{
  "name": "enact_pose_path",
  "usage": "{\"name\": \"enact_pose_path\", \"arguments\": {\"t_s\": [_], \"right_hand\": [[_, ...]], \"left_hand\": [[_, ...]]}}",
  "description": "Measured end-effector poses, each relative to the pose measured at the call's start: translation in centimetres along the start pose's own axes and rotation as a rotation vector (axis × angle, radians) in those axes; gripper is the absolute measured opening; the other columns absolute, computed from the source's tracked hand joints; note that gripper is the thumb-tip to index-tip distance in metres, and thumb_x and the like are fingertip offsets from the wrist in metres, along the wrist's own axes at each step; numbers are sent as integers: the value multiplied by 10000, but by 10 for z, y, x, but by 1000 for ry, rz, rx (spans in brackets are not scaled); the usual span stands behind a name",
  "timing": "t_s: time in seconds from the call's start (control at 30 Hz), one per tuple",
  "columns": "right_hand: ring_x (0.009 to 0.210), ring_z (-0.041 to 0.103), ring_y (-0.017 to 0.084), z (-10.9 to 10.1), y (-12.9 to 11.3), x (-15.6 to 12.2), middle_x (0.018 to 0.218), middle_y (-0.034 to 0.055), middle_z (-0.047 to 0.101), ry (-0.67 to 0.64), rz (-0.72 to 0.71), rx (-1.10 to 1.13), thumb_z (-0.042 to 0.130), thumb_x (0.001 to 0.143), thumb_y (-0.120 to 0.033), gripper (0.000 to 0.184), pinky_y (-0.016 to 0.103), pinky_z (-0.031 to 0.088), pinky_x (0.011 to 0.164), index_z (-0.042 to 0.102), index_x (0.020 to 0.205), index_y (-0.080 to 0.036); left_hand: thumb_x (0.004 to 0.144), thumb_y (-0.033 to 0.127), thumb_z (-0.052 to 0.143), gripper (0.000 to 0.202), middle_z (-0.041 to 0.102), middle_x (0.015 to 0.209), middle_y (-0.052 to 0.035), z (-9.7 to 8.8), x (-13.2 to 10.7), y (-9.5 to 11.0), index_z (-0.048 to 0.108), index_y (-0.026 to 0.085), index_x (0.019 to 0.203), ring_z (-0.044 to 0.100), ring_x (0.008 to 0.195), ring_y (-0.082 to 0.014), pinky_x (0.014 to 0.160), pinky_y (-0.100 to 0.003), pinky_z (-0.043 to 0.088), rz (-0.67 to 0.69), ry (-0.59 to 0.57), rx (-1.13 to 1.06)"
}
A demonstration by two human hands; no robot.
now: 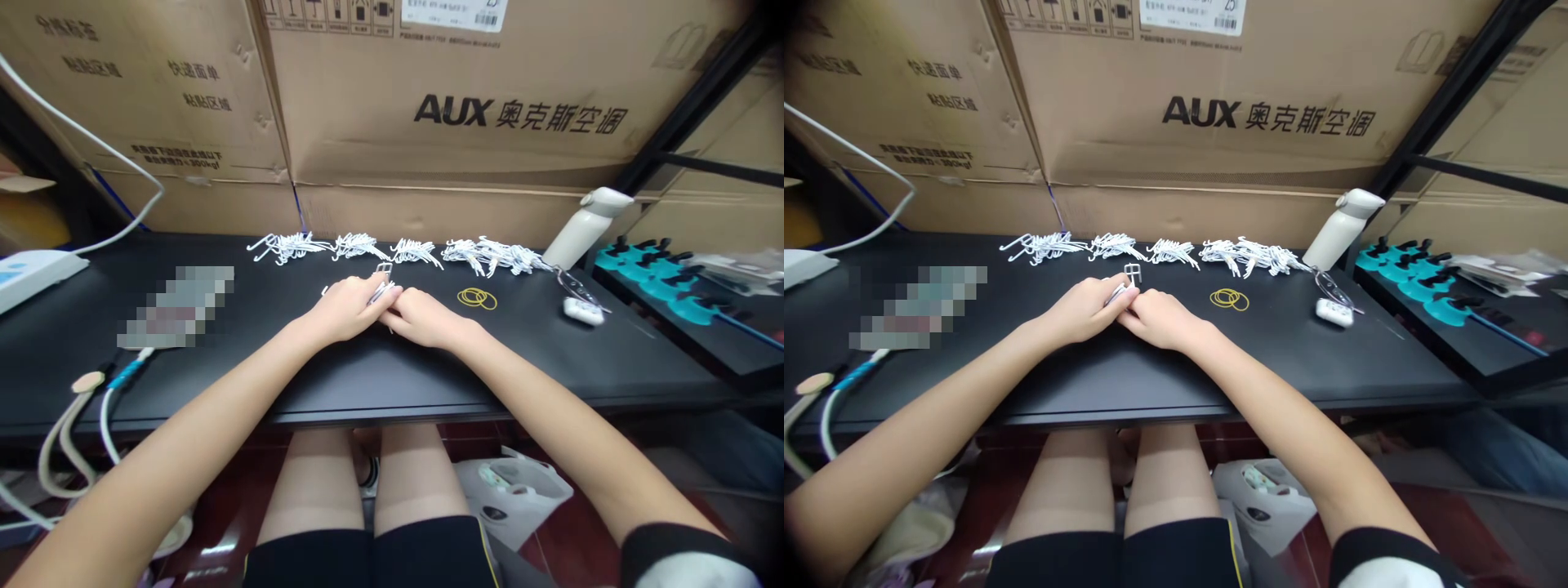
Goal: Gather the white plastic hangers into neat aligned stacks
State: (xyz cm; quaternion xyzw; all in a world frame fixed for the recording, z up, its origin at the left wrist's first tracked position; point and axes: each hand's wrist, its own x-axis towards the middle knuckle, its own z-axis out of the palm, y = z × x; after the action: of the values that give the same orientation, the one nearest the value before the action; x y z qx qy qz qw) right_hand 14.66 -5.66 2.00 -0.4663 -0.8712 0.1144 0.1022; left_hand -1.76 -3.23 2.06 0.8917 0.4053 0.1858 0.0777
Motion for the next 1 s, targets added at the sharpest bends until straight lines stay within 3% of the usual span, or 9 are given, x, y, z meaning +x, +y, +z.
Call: {"name": "enact_pose_path", "arguments": {"t_s": [0.23, 0.47, 0.77, 1.0], "right_hand": [[821, 646, 213, -2, -2, -2, 996, 129, 699, -19, 13, -31, 369, 988, -338, 362, 269, 427, 688, 665, 1009, -132], [819, 656, 216, -4, -4, -4, 961, 110, 702, -22, -3, -53, 409, 971, -349, 327, 264, 431, 673, 656, 1042, -147], [825, 644, 202, 1, -1, -1, 991, 121, 692, 16, -42, -23, 378, 986, -324, 333, 266, 434, 704, 642, 1039, -129], [709, 594, 157, 5, 4, 2, 861, 92, 683, 68, -115, 51, 343, 1005, -321, 353, 240, 386, 665, 640, 977, -132]], "left_hand": [[959, 493, 272, 390, 602, 670, -38, -1, 0, 1, 519, 207, 864, 564, 618, -203, 592, -278, 349, 10, -1, -3], [931, 495, 321, 372, 604, 680, -17, 2, 0, -3, 540, 202, 1003, 560, 606, -180, 602, -258, 362, 93, 66, -8], [942, 494, 300, 394, 597, 662, -22, 1, 1, -3, 552, 194, 989, 550, 586, -185, 598, -265, 364, 72, 60, -16], [963, 456, 287, 363, 603, 651, -18, -3, -1, -1, 531, 188, 945, 566, 582, -174, 587, -257, 368, 40, 86, -120]]}}
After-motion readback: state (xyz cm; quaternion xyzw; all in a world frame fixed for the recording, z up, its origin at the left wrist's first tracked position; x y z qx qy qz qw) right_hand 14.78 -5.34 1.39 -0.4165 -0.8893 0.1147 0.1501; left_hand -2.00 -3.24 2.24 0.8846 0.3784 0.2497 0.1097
